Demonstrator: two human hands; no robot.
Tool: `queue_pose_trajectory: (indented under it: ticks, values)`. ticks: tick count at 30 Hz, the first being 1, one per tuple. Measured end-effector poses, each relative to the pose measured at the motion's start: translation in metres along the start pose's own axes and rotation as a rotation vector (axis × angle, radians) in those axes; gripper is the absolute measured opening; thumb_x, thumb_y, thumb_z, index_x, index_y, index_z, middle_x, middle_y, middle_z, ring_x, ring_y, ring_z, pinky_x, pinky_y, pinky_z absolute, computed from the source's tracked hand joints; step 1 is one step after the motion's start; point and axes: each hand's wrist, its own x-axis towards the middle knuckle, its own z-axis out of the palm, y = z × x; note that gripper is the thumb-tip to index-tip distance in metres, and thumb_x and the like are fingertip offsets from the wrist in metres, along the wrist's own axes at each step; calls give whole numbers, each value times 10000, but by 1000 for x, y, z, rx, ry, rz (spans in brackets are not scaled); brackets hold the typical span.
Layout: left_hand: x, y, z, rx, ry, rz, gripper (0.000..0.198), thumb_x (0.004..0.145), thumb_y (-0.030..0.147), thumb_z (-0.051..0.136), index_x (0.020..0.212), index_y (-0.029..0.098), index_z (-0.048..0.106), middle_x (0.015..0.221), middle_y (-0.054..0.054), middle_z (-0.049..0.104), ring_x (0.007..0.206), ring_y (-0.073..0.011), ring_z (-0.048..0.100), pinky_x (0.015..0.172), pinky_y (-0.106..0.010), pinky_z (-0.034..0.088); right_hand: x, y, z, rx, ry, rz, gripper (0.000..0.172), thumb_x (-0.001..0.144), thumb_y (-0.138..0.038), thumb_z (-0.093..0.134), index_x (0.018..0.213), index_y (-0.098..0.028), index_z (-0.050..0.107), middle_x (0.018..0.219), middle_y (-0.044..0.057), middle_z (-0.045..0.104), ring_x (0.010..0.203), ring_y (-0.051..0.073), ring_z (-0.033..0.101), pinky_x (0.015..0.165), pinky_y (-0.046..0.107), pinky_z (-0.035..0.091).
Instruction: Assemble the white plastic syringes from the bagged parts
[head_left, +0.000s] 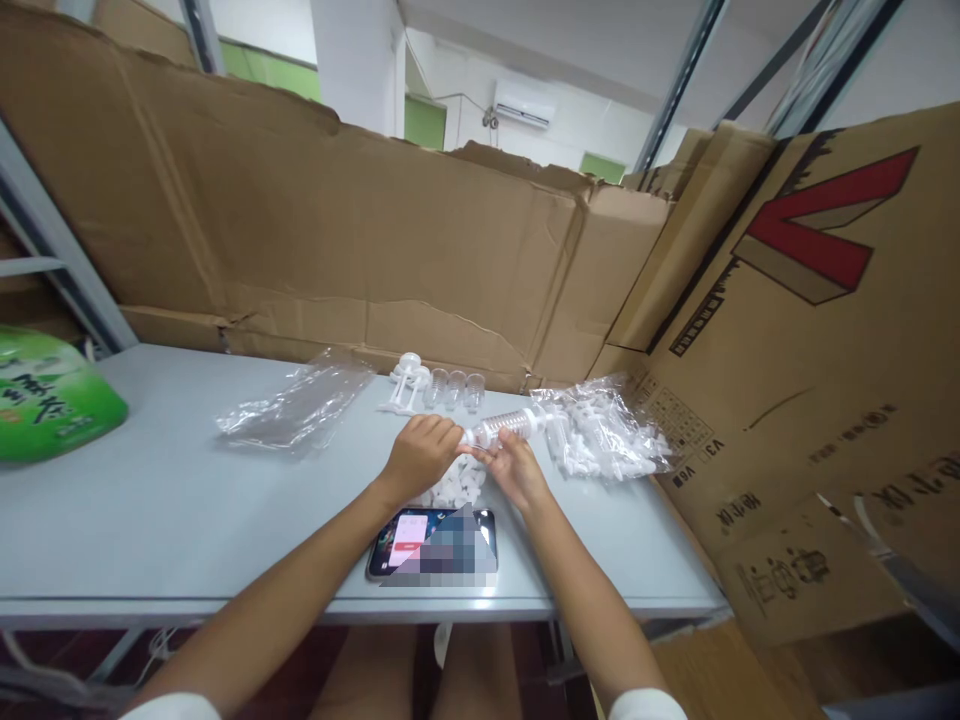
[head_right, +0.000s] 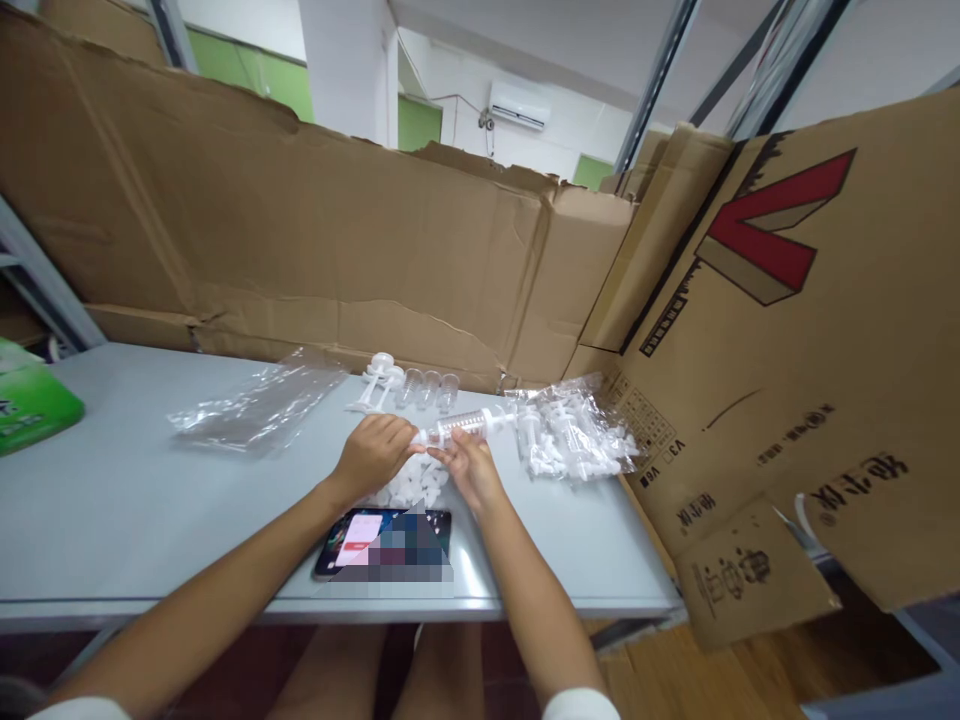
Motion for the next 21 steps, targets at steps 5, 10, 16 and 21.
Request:
queue_pose_trajectory:
  ticks: [5,10,16,21]
  values:
    - [-7,3,1,4,-13,-10,309,881,376,363,677,186,496,605,-27,507,605,-170,435,584,-306,290,-3,2,6,-6,29,-8,212,641,-286,706,789,-196,585,745,-9,671,705,156,635,772,349,521]
    - [-8,18,1,-376,-65,-274,297,897,334,330,670,188,455,636,-5,498,623,-147,441,615,-266,346,-6,4,8,-8,33,-54,231,650,-278,701,821,-202,565,801,-6,670,791,173,641,797,355,511]
    - [-4,28,-3,-640,-197,-558,345,903,382,267,637,200,388,562,34,427,543,-122,440,546,-233,355,-4,5,8,-11,52,-94,243,661,-272,698,840,-214,545,825,-7,656,771,159,635,748,329,511]
    - [-1,17,2,-247,-155,-332,316,889,413,303,838,186,516,738,-36,560,717,-185,513,643,-294,359,-2,7,6,-72,235,-112,230,641,-320,712,748,-205,543,634,-33,603,596,113,580,583,243,492]
